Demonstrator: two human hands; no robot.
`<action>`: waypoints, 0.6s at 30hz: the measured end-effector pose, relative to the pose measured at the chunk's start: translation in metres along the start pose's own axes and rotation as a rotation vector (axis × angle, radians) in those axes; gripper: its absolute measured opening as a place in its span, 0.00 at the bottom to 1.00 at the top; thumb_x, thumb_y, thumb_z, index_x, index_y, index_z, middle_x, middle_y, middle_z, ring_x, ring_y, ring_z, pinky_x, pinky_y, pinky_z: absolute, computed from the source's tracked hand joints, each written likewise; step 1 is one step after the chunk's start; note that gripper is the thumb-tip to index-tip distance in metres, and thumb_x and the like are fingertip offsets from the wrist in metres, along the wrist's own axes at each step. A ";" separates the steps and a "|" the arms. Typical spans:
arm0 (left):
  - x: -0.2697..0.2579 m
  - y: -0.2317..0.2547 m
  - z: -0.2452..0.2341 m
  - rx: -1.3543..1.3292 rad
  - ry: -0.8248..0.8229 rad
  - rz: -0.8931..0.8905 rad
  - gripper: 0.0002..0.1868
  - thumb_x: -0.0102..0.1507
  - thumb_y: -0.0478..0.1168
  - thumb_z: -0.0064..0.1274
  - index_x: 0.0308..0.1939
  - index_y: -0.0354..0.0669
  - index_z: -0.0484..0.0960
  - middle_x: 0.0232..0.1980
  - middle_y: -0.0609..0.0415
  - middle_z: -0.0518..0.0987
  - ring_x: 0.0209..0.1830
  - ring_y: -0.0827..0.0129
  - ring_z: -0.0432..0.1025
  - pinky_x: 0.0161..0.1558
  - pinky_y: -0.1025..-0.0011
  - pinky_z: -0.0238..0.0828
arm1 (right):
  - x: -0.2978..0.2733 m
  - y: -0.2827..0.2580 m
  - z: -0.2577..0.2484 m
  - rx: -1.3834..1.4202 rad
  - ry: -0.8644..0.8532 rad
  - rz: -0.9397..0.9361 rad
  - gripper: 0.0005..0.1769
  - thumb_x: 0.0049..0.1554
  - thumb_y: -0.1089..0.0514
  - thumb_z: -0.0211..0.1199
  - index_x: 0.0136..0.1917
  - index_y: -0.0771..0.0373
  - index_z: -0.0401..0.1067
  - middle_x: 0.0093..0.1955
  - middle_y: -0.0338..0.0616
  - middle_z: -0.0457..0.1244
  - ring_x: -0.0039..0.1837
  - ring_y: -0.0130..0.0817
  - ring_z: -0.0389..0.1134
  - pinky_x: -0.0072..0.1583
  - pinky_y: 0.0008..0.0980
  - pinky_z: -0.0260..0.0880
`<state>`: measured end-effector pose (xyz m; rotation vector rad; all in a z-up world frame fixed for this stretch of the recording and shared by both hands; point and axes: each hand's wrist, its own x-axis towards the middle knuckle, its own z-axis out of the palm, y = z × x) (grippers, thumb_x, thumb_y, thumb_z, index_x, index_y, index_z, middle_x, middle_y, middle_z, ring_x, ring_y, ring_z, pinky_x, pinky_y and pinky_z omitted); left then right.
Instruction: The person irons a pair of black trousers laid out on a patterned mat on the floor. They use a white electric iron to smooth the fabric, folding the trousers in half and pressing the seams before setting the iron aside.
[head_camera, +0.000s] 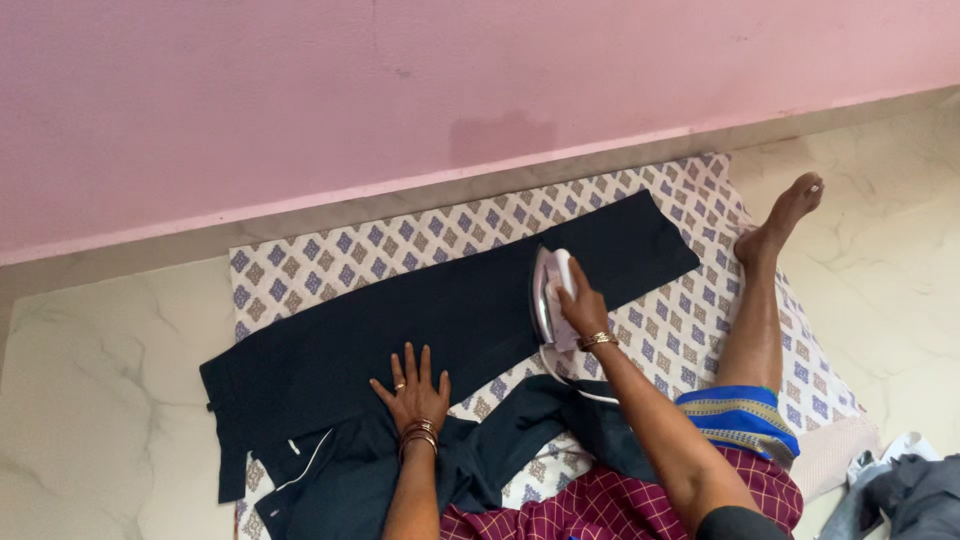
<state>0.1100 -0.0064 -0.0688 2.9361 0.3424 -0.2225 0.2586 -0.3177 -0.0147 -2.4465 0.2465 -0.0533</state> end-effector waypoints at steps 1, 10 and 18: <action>0.000 -0.002 0.001 0.002 0.015 0.000 0.34 0.68 0.63 0.33 0.78 0.66 0.54 0.83 0.61 0.44 0.83 0.59 0.37 0.73 0.30 0.23 | 0.009 0.006 -0.006 -0.001 0.030 0.017 0.39 0.58 0.46 0.60 0.81 0.40 0.52 0.43 0.61 0.71 0.45 0.57 0.76 0.50 0.50 0.76; 0.006 -0.002 0.010 0.051 0.107 0.001 0.33 0.67 0.62 0.33 0.77 0.66 0.58 0.83 0.60 0.51 0.82 0.58 0.44 0.73 0.33 0.29 | -0.002 -0.003 0.012 -0.138 -0.026 -0.081 0.39 0.58 0.46 0.60 0.80 0.37 0.52 0.43 0.61 0.71 0.44 0.60 0.74 0.49 0.53 0.74; 0.006 0.002 0.005 0.178 -0.008 -0.053 0.33 0.67 0.63 0.33 0.77 0.69 0.57 0.83 0.63 0.50 0.82 0.60 0.45 0.74 0.35 0.33 | 0.045 0.074 -0.042 -0.124 0.064 0.235 0.42 0.60 0.43 0.57 0.82 0.39 0.45 0.38 0.61 0.70 0.40 0.60 0.74 0.43 0.54 0.75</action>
